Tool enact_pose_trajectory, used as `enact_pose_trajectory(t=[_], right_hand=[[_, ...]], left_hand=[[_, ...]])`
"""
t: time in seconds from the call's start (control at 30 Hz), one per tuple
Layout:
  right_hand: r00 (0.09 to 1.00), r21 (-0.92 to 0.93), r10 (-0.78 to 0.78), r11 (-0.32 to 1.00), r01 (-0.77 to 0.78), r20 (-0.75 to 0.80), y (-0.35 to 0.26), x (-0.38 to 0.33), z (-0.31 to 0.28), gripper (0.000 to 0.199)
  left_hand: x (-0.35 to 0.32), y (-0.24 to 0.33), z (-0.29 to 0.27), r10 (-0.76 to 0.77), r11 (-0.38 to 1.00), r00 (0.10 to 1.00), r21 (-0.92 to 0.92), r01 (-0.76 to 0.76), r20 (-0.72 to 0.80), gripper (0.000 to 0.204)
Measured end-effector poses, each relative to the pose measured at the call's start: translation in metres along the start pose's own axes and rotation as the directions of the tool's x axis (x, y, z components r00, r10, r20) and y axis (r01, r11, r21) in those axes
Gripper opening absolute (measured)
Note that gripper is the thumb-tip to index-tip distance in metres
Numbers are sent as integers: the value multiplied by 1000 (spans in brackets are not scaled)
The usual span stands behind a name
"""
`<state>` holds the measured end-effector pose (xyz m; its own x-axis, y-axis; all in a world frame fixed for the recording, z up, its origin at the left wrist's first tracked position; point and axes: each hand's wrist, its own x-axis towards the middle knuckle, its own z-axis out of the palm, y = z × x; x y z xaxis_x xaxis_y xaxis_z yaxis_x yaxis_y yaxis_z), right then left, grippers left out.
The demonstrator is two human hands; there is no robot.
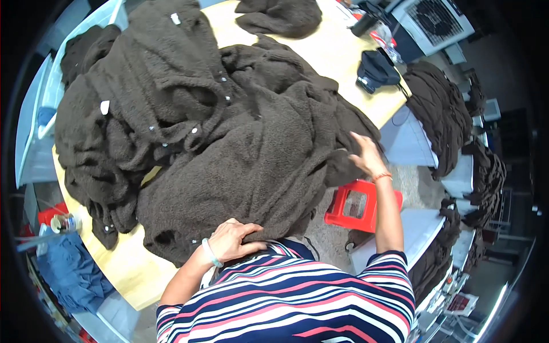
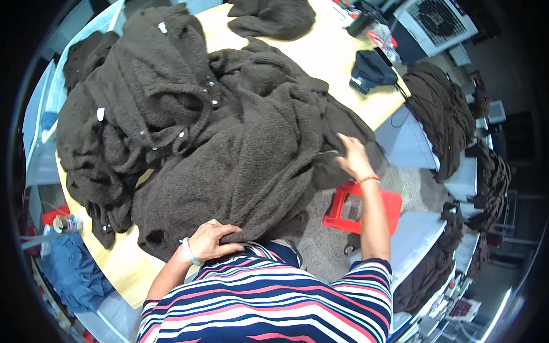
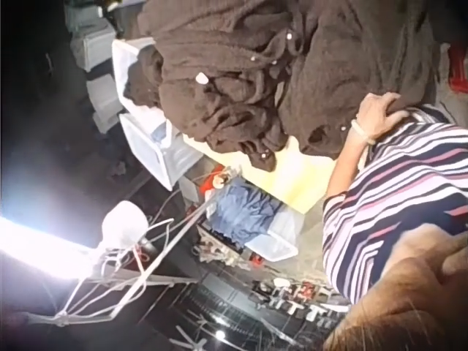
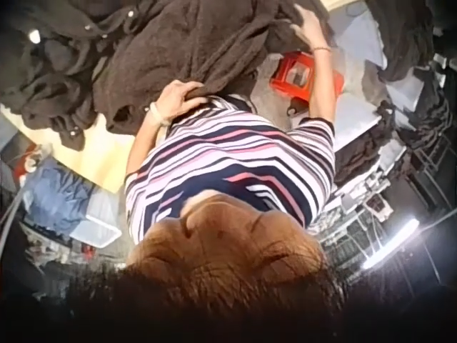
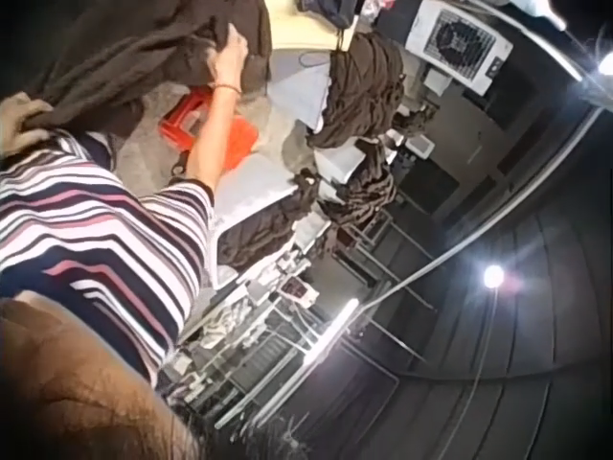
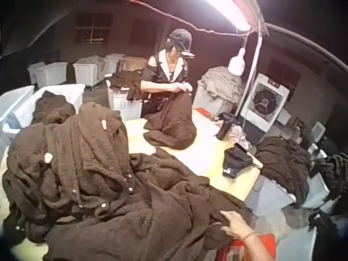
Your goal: Trimming excess threads from sweaters and inspecting them.
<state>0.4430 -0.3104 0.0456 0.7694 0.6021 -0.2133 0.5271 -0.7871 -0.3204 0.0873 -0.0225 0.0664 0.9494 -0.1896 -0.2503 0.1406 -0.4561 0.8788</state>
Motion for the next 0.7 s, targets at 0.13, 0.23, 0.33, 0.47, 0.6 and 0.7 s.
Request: enact_pose_trajectory(t=[0.13, 0.23, 0.33, 0.47, 0.6, 0.7], right_hand=[[961, -73, -179, 977, 198, 209, -62, 1, 23, 81], [934, -154, -265, 940, 306, 238, -77, -8, 50, 77], [924, -167, -302, 924, 344, 233, -70, -10, 65, 52], [925, 199, -363, 903, 380, -117, -36, 4, 59, 25], [973, 703, -43, 684, 193, -226, -23, 10, 20, 22], [884, 708, 100, 643, 293, -457, -34, 6, -13, 19]], left_hand=[[-2, 0, -7, 122, 983, 969, -107, -147, -216, 37], [-5, 9, -28, 156, 966, 913, -135, -221, -376, 35], [-5, 28, -51, 139, 943, 862, -201, -265, -487, 33], [-11, 28, -64, 97, 934, 824, -236, -269, -558, 34], [-13, 17, -55, 49, 919, 802, -288, -270, -595, 30], [-1, 26, -49, -94, 936, 871, -340, -87, -482, 34]])
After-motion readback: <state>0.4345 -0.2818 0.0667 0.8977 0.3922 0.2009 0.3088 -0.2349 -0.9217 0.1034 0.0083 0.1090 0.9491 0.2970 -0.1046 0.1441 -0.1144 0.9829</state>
